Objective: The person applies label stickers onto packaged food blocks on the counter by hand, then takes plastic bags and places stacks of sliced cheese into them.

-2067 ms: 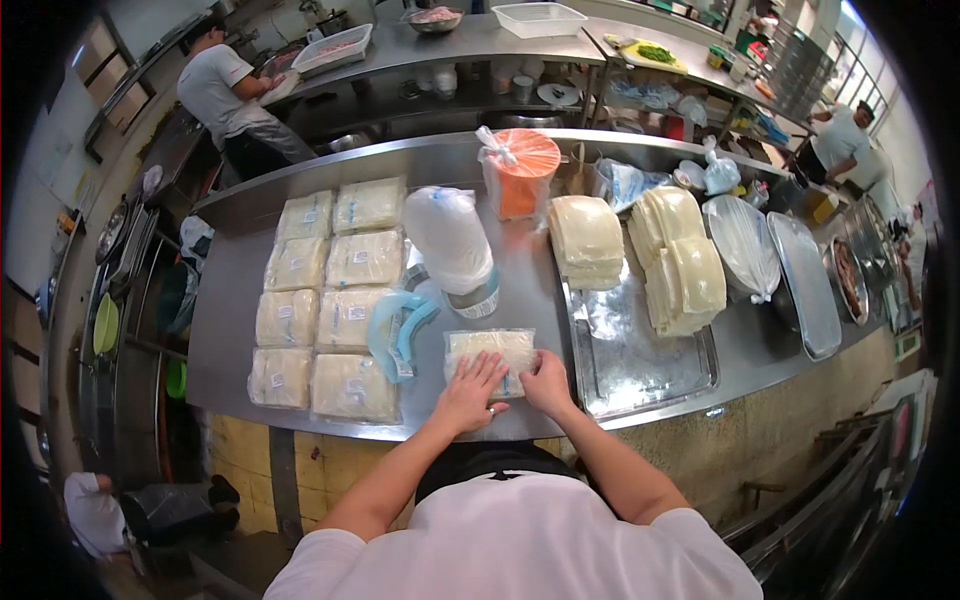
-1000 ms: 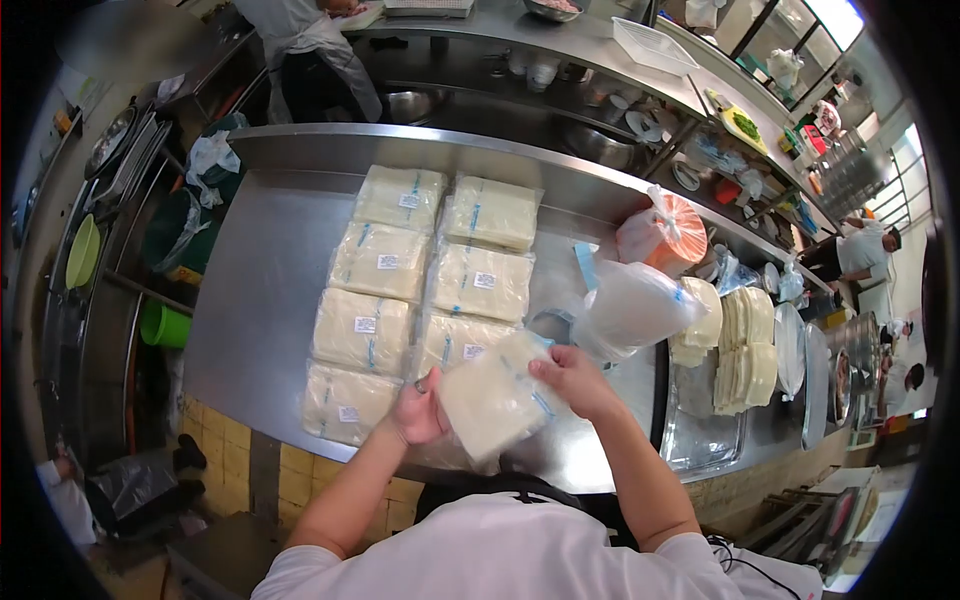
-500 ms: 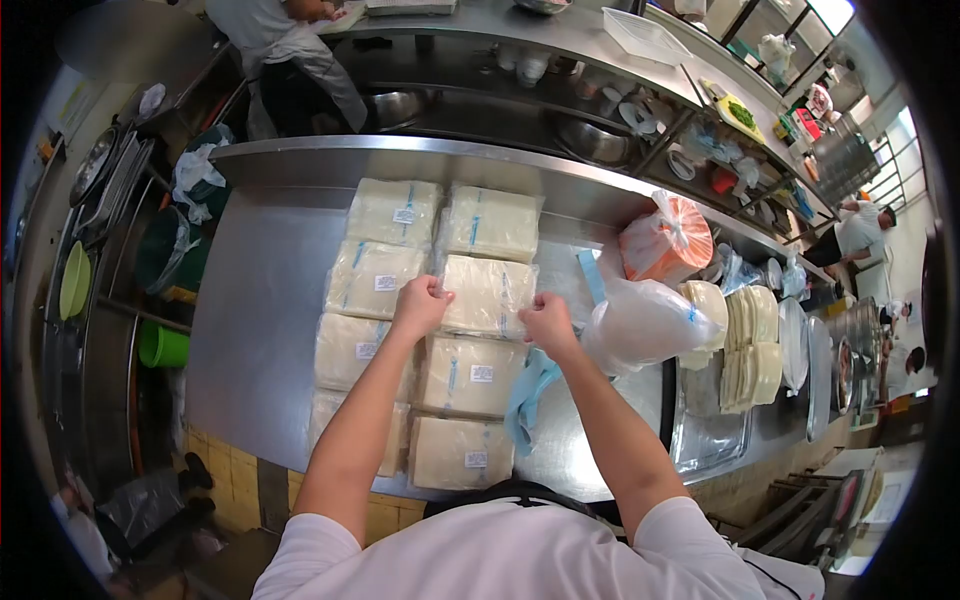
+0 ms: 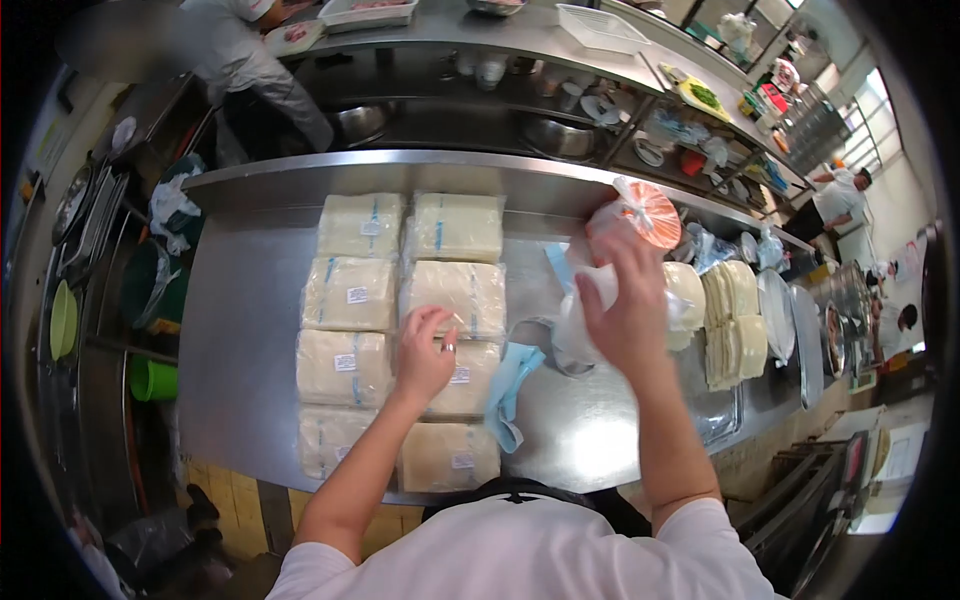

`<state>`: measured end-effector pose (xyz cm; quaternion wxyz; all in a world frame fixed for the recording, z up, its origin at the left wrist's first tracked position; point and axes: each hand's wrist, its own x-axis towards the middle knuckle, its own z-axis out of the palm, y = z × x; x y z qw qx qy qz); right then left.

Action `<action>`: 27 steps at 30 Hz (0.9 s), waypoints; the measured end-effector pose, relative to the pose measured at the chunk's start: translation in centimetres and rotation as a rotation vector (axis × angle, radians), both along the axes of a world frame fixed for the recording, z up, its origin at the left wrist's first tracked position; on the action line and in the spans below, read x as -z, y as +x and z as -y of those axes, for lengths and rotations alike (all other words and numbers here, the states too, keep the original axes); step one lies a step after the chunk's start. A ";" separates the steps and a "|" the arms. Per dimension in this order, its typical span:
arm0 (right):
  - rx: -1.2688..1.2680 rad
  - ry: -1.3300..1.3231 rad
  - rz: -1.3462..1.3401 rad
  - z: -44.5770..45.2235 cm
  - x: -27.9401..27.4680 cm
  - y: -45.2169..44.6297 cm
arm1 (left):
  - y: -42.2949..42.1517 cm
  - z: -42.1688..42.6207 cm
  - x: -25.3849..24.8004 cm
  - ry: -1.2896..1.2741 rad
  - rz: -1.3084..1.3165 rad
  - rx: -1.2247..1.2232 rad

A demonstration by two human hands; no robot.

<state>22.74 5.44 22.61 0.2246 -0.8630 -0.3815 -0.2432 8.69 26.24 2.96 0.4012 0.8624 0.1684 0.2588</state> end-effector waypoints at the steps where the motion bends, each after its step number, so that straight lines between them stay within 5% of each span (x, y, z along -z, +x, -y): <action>1: 0.045 -0.093 0.006 1.5 -0.3 1.4 | -0.3 1.3 -0.5 -0.019 0.011 0.034; 3: 0.139 -0.277 0.007 4.2 -0.2 3.5 | -1.3 4.0 -1.2 -0.057 0.027 0.101; 6: 0.251 -0.626 -0.490 4.5 -1.8 4.7 | -2.1 7.2 -2.1 -0.103 0.047 0.194; 13: 0.192 -0.087 -0.258 7.8 -4.9 4.1 | -2.8 11.9 -4.0 -0.105 0.083 0.287; 18: 0.189 0.544 -0.331 14.3 -10.2 1.4 | -1.8 15.1 -7.1 -0.373 0.020 0.286; 22: 0.139 0.867 -0.492 21.6 -10.0 0.0 | 0.0 19.8 -10.5 -0.877 0.064 0.337; 27: 0.240 1.033 -0.867 27.4 -1.6 -2.9 | 0.5 25.0 -8.8 -0.822 -0.010 0.711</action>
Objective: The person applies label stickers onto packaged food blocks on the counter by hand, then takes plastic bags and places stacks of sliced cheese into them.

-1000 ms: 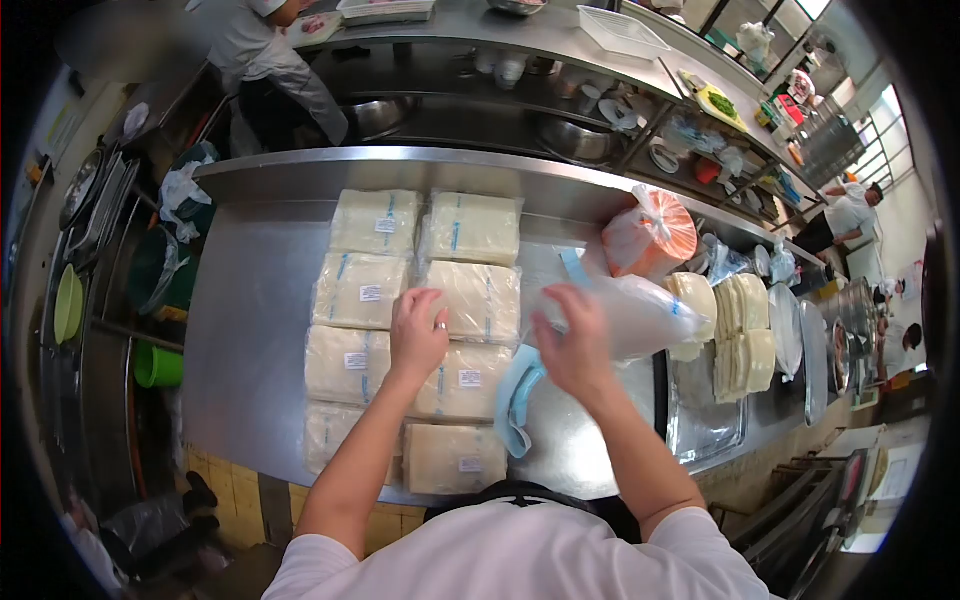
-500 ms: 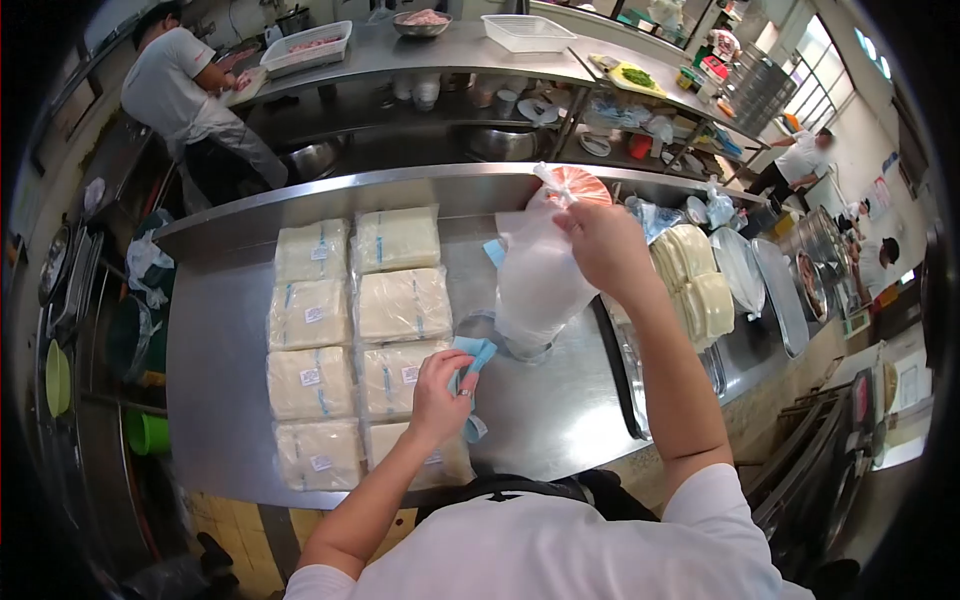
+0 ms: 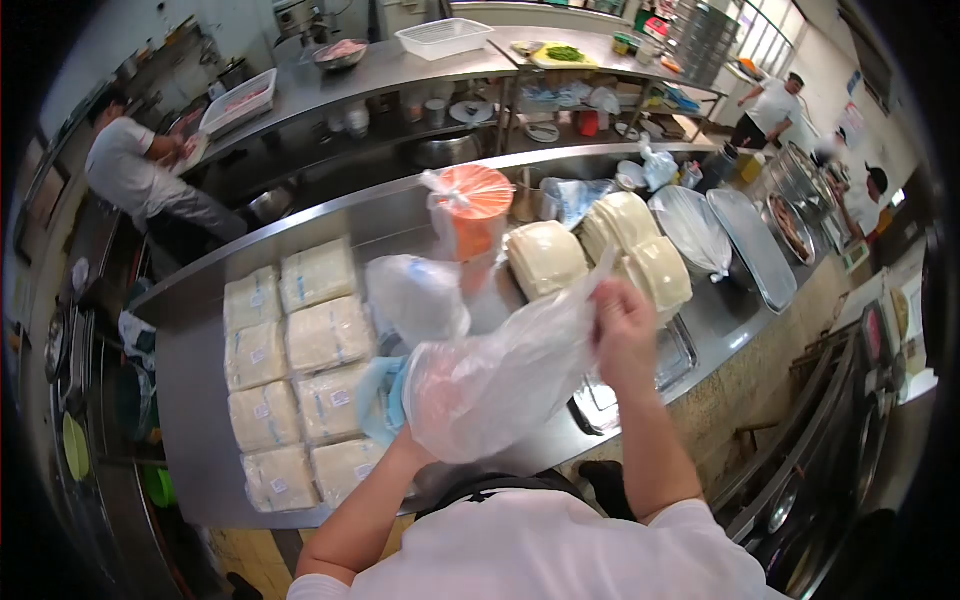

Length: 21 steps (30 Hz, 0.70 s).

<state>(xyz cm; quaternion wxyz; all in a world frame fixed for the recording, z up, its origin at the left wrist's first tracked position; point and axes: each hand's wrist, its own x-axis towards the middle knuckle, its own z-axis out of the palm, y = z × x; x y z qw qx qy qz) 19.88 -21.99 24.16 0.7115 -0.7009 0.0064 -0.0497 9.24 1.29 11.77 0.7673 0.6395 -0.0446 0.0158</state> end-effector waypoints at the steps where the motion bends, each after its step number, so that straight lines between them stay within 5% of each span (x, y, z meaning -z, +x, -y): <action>1: -0.027 0.095 -0.078 1.4 3.2 -0.1 | 0.2 1.1 -0.1 0.084 -0.054 0.053; 4: 0.000 0.253 -0.340 4.9 13.5 -1.4 | 0.9 4.4 1.2 0.478 -0.191 0.128; 8: -0.104 0.068 -0.466 10.4 22.5 -1.7 | 0.9 8.5 2.8 0.127 -0.396 -0.157; 10: -0.083 0.029 -0.503 13.4 23.4 -0.4 | 1.1 9.7 3.3 0.095 -0.357 -0.283; 13: 0.045 -0.358 -0.053 18.3 22.8 5.0 | 1.7 11.2 1.7 0.149 -0.379 -0.300; 16: 0.141 -0.462 0.040 19.3 16.6 10.5 | 2.1 12.1 -0.4 0.660 -0.433 -0.198; 19: 0.025 -0.536 0.189 17.3 16.0 15.0 | 2.5 13.7 -0.4 0.965 -0.320 -0.166; 21: -0.050 -0.562 0.172 14.6 15.3 16.8 | 2.6 14.7 0.0 0.950 -0.337 -0.153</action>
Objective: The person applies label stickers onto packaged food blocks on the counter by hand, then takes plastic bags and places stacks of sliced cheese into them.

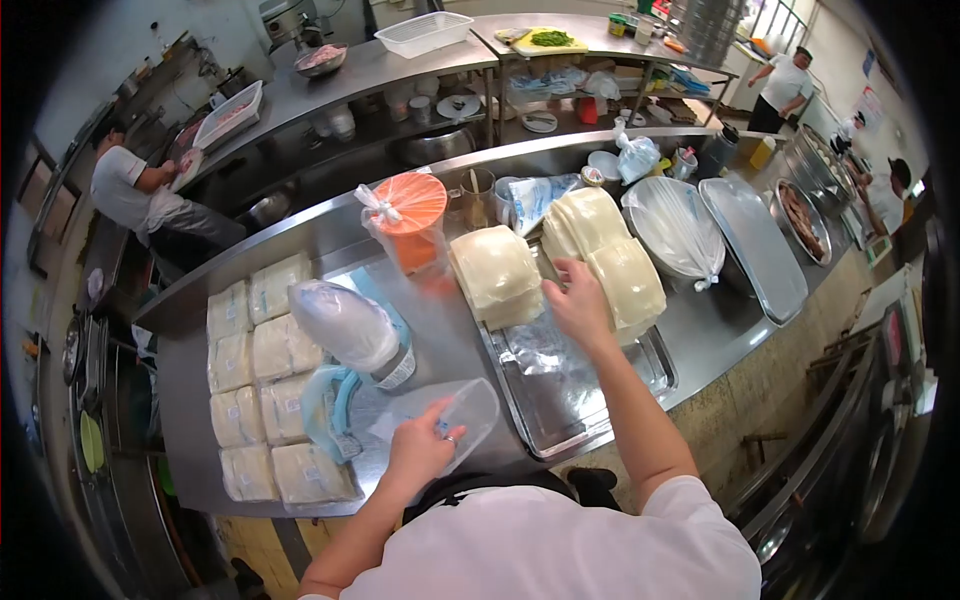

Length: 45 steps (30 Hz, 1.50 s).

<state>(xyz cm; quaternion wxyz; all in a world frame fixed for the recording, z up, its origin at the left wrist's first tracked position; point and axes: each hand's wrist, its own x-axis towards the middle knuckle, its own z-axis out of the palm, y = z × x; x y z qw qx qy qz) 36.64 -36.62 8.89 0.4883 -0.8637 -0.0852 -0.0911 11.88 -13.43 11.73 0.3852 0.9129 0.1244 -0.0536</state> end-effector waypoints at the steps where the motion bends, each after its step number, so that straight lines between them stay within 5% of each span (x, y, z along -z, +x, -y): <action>1: -0.034 -0.016 -0.020 -1.6 -0.3 0.6 | 0.0 0.3 0.2 -0.009 -0.012 -0.001; 14: -0.120 -0.892 -0.043 -15.2 7.0 8.3 | -2.1 -1.4 1.1 0.028 -0.158 -0.146; 21: -0.130 -1.104 0.099 -18.6 6.1 7.2 | -3.2 -2.6 3.5 0.025 -0.129 -0.175; 30: -0.120 -1.143 -0.051 -18.3 4.2 7.5 | -3.6 -3.0 4.1 0.013 -0.081 -0.174; 34: -0.400 -1.011 -0.270 -16.2 4.1 11.9 | -3.9 -3.0 3.6 0.015 -0.073 -0.184; 37: -0.366 -0.717 -0.601 -13.4 -1.8 14.3 | -4.5 -3.3 3.4 -0.005 -0.087 -0.217; 39: -0.245 -0.224 -0.647 -9.1 -3.5 14.3 | -4.8 -3.6 2.9 -0.077 -0.144 -0.269; 41: -0.306 0.221 -0.673 -2.6 3.6 19.3 | -5.2 -3.8 2.8 -0.127 -0.141 -0.300; 45: -0.337 0.678 -0.678 4.6 1.0 13.1 | -4.9 -4.8 4.2 -0.256 -0.056 -0.349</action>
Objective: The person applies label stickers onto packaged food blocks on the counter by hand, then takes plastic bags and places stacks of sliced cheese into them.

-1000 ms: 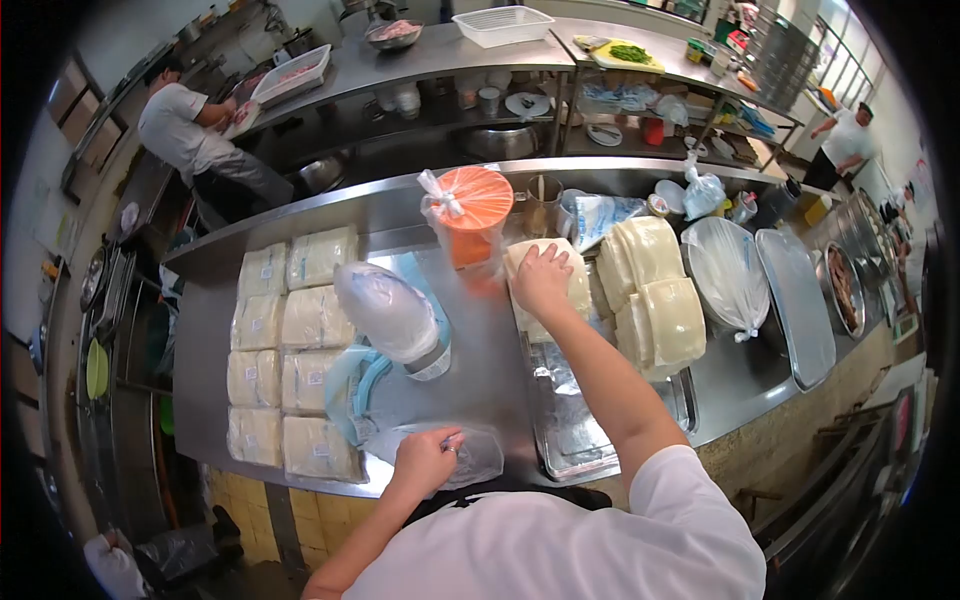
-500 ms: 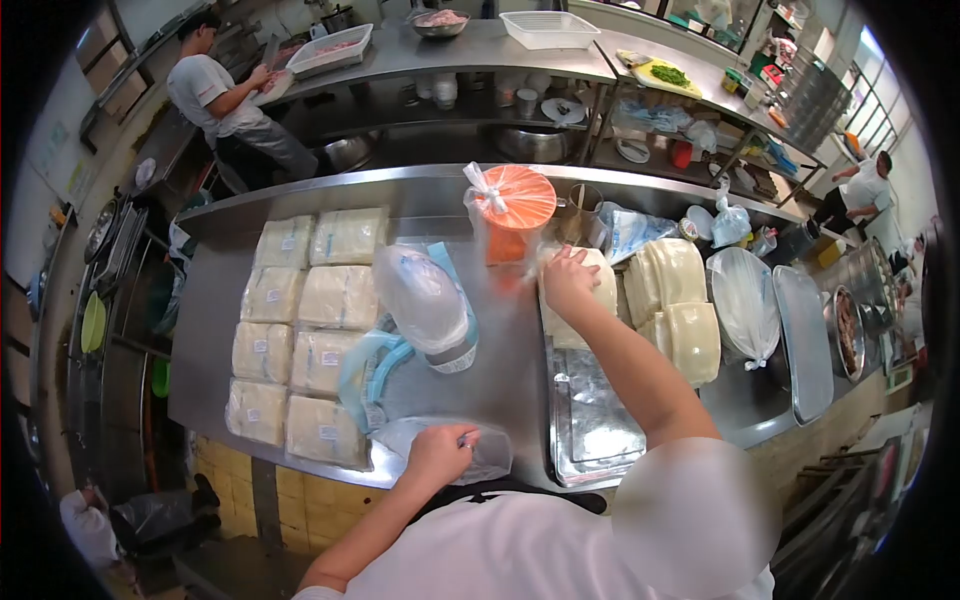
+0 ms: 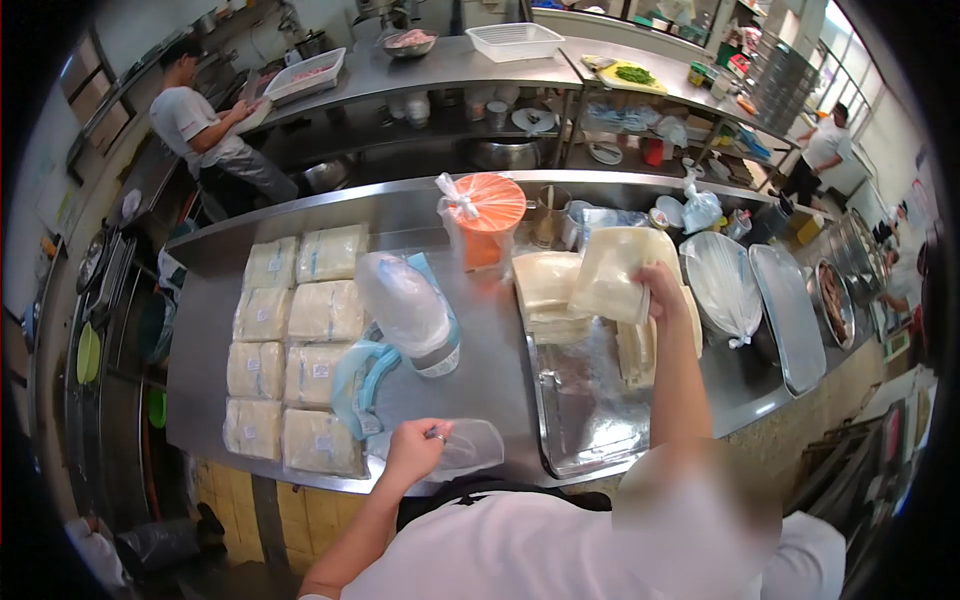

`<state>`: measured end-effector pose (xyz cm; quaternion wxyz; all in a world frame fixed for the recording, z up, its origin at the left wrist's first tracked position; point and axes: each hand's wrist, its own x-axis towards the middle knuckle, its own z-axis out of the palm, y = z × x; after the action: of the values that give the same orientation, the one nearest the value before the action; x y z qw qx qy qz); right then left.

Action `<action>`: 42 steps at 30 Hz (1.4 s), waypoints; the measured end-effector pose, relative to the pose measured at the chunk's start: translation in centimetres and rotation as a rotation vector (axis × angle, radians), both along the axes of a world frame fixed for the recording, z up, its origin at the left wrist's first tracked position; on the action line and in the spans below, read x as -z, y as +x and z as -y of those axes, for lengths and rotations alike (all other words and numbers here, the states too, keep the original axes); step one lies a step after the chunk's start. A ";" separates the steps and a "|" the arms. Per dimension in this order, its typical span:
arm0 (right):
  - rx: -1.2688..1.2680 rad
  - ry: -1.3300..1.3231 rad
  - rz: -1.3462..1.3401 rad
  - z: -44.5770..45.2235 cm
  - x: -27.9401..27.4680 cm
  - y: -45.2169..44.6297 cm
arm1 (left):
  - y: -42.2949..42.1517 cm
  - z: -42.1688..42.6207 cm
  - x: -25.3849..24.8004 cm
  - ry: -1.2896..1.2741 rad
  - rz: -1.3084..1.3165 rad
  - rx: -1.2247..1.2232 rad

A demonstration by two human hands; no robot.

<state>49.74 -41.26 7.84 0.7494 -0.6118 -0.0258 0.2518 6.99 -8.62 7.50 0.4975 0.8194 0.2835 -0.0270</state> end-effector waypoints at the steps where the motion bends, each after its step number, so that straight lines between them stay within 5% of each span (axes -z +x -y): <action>1: 0.034 0.127 -0.029 1.3 -0.5 -2.0 | 0.3 -0.4 0.1 -0.046 0.016 -0.023; 4: 0.139 0.735 -0.224 1.7 -1.8 -10.5 | 2.0 -1.6 1.0 -0.092 0.136 0.029; 9: 0.129 0.680 -0.277 -1.4 -1.8 -21.3 | 5.3 -1.6 0.8 -0.150 0.392 0.051; 20: -0.045 0.664 -0.474 -10.2 -5.6 -41.7 | 3.9 -2.7 -2.9 -0.069 0.416 0.158; 24: -0.029 0.521 -0.530 -13.7 -3.9 -44.2 | 0.9 -3.3 -3.5 -0.151 0.447 0.427; 27: 0.037 0.570 -0.564 -14.5 -1.3 -44.2 | -1.4 -4.2 -4.4 0.021 0.344 0.639; 30: 0.182 0.578 -0.571 -14.6 -0.1 -44.4 | -2.9 -5.3 -2.5 0.317 0.412 0.589; 33: 0.306 0.594 -0.551 -14.7 1.9 -44.4 | -3.7 -5.7 -0.3 0.360 0.296 0.558; 39: 0.425 0.559 -0.542 -16.5 3.6 -44.2 | -3.6 -4.2 -4.5 0.199 0.273 0.539; 42: 0.500 0.510 -0.545 -16.9 4.6 -43.0 | -4.8 -2.7 -0.9 0.246 0.455 0.573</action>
<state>6.71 -24.35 3.20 0.8936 -0.3062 0.2599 0.2002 2.20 -5.94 8.43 0.4181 0.9040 -0.0734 0.0516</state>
